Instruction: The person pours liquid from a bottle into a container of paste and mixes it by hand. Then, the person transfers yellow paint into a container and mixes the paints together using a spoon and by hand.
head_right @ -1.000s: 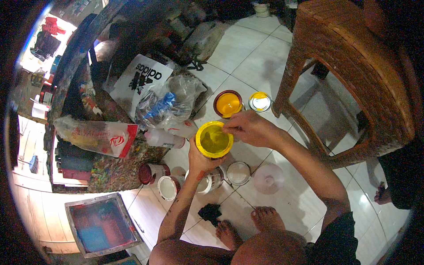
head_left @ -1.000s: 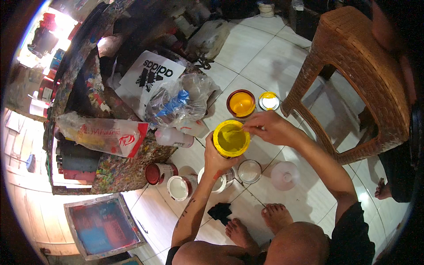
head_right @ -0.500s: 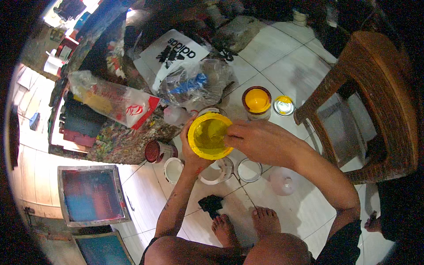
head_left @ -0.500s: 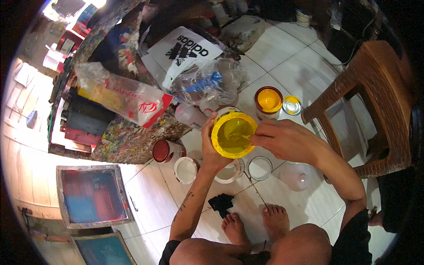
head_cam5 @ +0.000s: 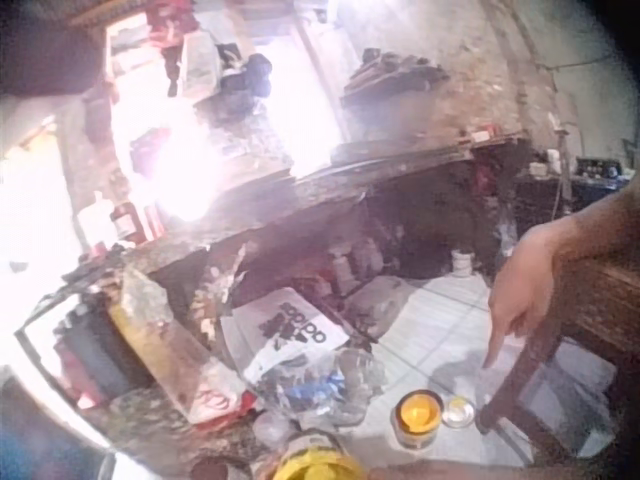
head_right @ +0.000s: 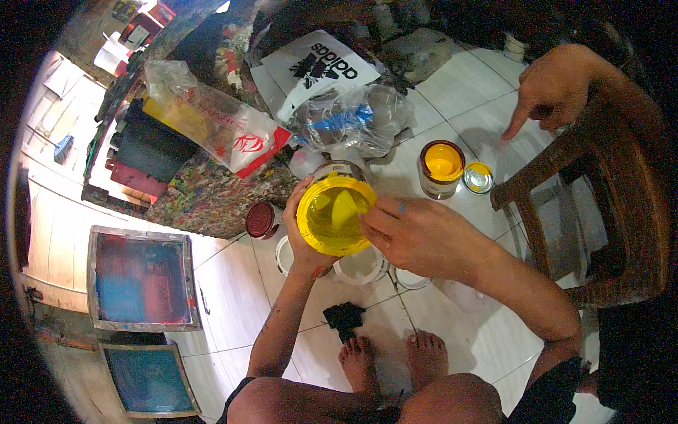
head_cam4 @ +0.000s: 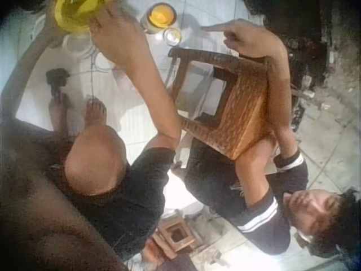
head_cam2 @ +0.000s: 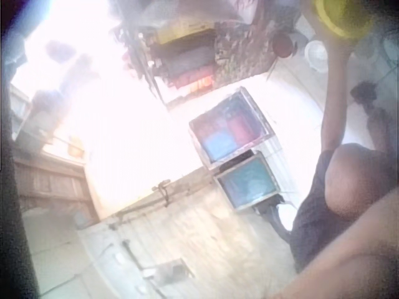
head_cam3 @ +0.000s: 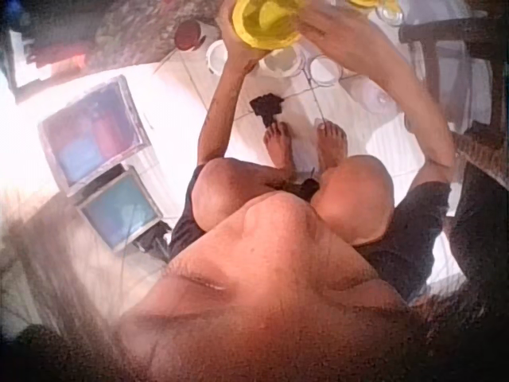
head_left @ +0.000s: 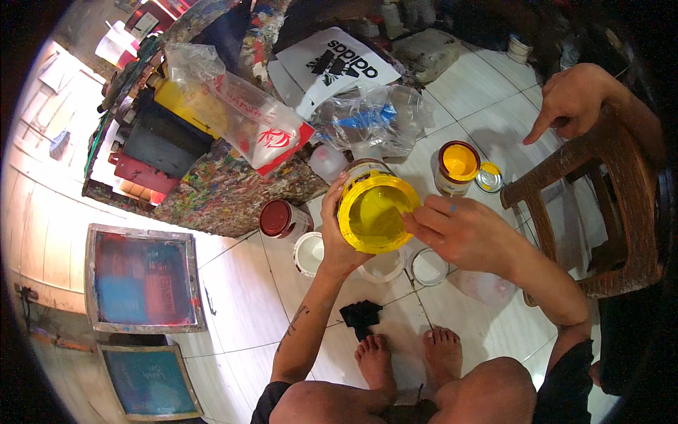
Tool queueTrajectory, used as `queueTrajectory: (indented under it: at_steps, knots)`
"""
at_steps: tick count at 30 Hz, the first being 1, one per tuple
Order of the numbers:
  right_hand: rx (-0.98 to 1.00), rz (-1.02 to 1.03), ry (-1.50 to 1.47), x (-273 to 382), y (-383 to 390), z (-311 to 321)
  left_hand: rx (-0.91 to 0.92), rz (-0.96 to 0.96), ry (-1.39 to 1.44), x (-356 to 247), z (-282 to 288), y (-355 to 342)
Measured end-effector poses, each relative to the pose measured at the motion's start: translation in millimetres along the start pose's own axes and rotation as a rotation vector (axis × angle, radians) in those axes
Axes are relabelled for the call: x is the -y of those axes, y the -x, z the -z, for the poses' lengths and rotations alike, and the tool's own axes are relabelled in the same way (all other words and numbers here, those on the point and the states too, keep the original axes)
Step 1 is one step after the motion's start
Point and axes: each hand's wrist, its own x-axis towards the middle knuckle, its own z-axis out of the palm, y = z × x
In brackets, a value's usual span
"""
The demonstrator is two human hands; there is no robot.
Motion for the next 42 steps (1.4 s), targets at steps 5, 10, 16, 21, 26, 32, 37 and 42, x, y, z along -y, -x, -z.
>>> queueTrajectory:
  at_steps: [5,10,16,21,26,32,37,42]
  knots:
    - [0.047,0.084,-0.021,6,0,-6,-0.033,0.000,0.047,0,4,3]
    - [0.050,0.043,0.061,8,-1,-6,-0.049,0.011,0.047,0,5,4]
    - [-0.031,0.053,-0.015,15,1,-3,-0.062,-0.055,-0.031,-4,4,2]
    - [0.008,-0.028,-0.061,26,5,-14,-0.052,-0.028,0.048,-3,0,4]
    - [-0.085,-0.082,-0.153,22,5,-5,-0.061,-0.079,-0.093,-6,-2,6]
    - [-0.188,-0.146,-0.276,30,6,-14,-0.049,-0.067,-0.057,-10,-5,5]
    - [-0.136,-0.200,-0.280,28,13,-13,-0.061,-0.080,-0.085,-14,-6,3]
    - [-0.270,-0.244,-0.266,27,12,-8,-0.065,-0.094,-0.127,-20,-5,1]
